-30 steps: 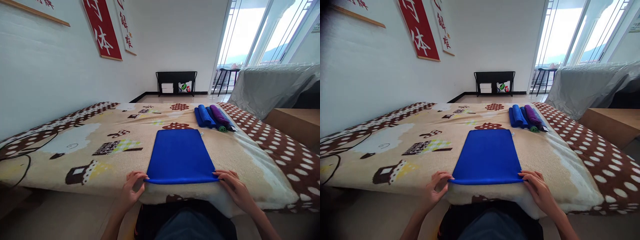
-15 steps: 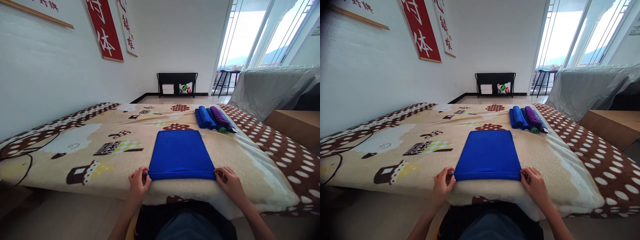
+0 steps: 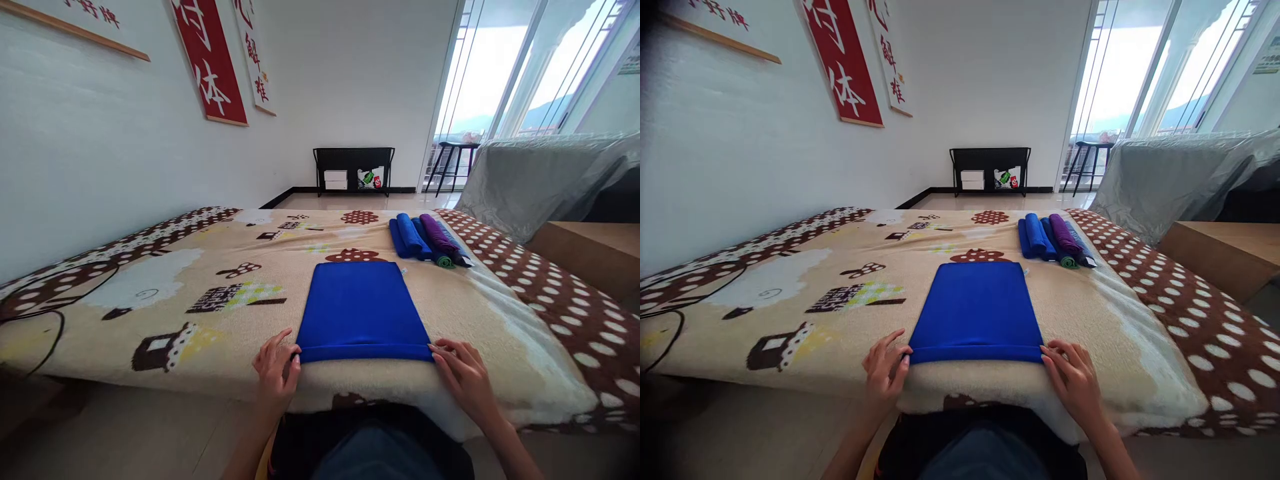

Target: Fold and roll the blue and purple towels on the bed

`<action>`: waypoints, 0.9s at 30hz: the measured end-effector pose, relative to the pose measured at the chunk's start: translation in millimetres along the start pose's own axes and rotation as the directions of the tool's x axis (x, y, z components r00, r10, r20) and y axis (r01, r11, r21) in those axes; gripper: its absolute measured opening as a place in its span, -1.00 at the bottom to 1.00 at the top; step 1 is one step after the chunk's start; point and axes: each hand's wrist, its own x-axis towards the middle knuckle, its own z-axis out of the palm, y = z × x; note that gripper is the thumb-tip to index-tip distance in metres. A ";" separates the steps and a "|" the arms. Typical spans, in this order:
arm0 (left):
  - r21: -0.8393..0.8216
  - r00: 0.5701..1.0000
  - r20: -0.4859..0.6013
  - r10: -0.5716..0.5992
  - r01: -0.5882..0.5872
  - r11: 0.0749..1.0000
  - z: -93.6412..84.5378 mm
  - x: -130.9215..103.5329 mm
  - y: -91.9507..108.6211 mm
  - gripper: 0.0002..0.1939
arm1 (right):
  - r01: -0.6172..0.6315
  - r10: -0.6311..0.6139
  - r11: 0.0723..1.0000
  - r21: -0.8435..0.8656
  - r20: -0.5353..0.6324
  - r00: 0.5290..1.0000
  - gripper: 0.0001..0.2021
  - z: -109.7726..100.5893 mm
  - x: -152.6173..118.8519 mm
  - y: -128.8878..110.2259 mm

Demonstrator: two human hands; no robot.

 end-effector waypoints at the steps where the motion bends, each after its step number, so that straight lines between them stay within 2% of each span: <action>1: 0.003 1.000 -0.004 0.001 -0.001 1.000 -0.1 -0.1 0.9 -0.80 | 0.002 -0.002 1.000 -0.001 0.002 1.000 -0.78 -0.3 -0.1 -0.5; 5: 0.029 1.000 -0.027 0.003 -0.002 1.000 0.3 -0.5 3.8 -0.83 | -0.008 0.008 1.000 -0.026 0.000 1.000 -0.79 0.1 0.0 -1.8; 13: 0.202 0.978 -0.136 0.161 -0.132 0.971 -2.5 2.2 10.6 -0.92 | -0.021 0.021 0.999 -0.041 -0.012 1.000 -0.78 2.9 -3.6 -3.0; 20: 0.286 0.960 -0.142 0.242 -0.194 0.938 -4.6 3.2 19.5 -0.94 | -0.056 0.057 0.996 -0.069 0.017 0.998 -0.80 1.1 3.8 -5.7; 22: 0.275 0.956 -0.123 0.265 -0.224 0.935 -1.7 1.1 26.5 -0.84 | -0.055 0.058 0.995 -0.080 0.035 0.998 -0.80 -0.3 8.1 -6.9; 24: 0.215 0.940 -0.060 0.335 -0.316 0.924 3.2 -1.2 37.6 -0.63 | -0.050 0.054 0.995 -0.092 0.045 0.998 -0.81 -1.1 11.4 -8.2; 25: 0.171 0.921 -0.011 0.389 -0.381 0.908 6.3 -2.0 44.3 -0.54 | -0.047 0.052 0.994 -0.096 0.047 0.998 -0.81 -1.2 12.6 -8.8; 27: 0.075 0.852 0.102 0.513 -0.521 0.850 12.5 -2.0 59.0 -0.39 | -0.041 0.046 0.994 -0.102 0.049 0.998 -0.82 -1.1 13.5 -9.2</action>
